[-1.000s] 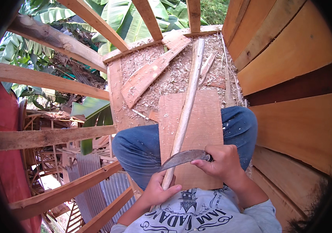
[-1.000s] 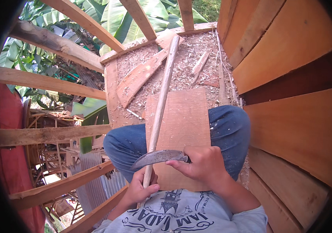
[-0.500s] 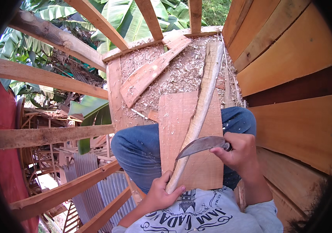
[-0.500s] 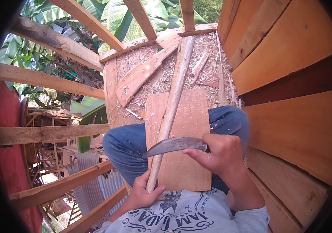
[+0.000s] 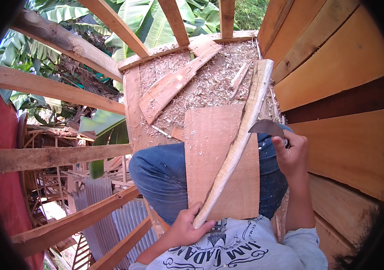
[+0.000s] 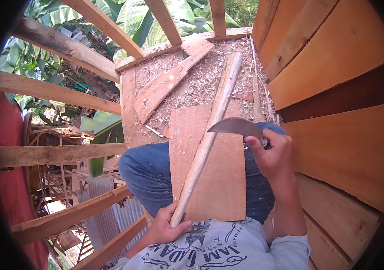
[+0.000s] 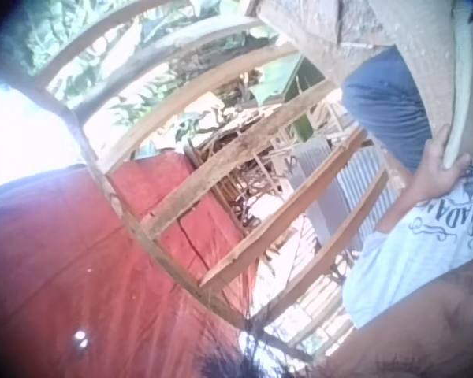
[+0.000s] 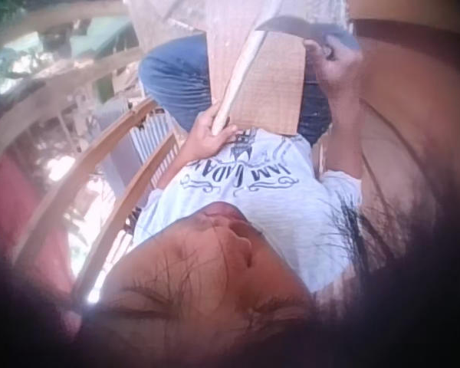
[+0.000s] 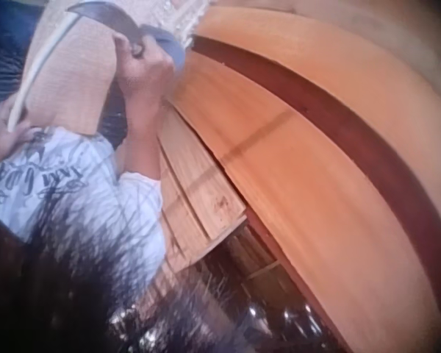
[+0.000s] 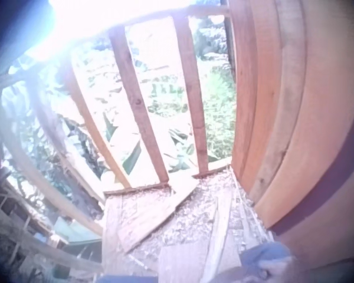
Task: The person sits cross-legged on a wooden platform and uses a curved knife to shave and shape a long, thin piece of wood. They hold the wood against a flat board on their lap and repeatedly scrape the surface to remove thin layers of wood.
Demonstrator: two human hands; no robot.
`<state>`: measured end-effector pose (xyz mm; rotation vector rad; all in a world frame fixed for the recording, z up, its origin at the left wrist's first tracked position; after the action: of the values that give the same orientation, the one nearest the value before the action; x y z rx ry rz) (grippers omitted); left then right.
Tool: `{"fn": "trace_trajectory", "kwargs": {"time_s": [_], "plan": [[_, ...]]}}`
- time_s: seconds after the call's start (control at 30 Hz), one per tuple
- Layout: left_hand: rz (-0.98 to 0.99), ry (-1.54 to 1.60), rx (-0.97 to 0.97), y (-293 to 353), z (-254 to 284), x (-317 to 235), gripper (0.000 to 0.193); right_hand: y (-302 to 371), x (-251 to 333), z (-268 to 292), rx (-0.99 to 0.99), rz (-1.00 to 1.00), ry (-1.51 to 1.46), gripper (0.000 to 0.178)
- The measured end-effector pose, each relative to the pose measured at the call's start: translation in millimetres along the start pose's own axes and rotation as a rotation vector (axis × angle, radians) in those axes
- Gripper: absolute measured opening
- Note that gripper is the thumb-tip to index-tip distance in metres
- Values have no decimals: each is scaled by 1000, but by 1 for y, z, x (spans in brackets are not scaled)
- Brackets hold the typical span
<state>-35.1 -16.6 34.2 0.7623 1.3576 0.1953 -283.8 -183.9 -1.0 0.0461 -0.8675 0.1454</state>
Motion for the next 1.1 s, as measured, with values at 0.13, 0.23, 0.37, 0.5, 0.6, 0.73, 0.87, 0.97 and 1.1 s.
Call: {"fn": "trace_trajectory", "kwargs": {"time_s": [0.13,0.23,0.37,0.5,0.6,0.73,0.87,0.97,1.1], "plan": [[-59,46,39,-4,4,13,22,39,41,-30,302,272,48,59],[-60,54,72,-2,0,5,22,29,38,-32,182,290,108,58],[-22,6,139,2,-2,13,24,2,3,-16,64,110,47,58],[-80,-3,24,-1,0,5,28,25,26,-26,177,241,68,55],[-13,-21,42,0,3,1,26,36,43,-35,303,445,83,51],[-92,-46,86,0,3,8,26,1,7,-19,83,133,70,48],[-90,-103,48,1,4,7,24,33,40,-32,242,385,27,47],[-70,-147,47,2,4,9,23,26,35,-28,274,373,33,46],[-61,-86,56,7,4,9,22,16,12,-23,76,196,-107,44]]}}
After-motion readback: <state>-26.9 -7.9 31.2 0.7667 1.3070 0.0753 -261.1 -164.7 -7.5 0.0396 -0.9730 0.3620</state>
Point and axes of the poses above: each hand's wrist, its own y-axis away from the middle knuckle, its own z-axis out of the back of the hand, x = y × z, the point moved 1 cm from there along -y, towards the middle knuckle, and after that the axes turned 7 degrees about x, right-handed, at the moved point
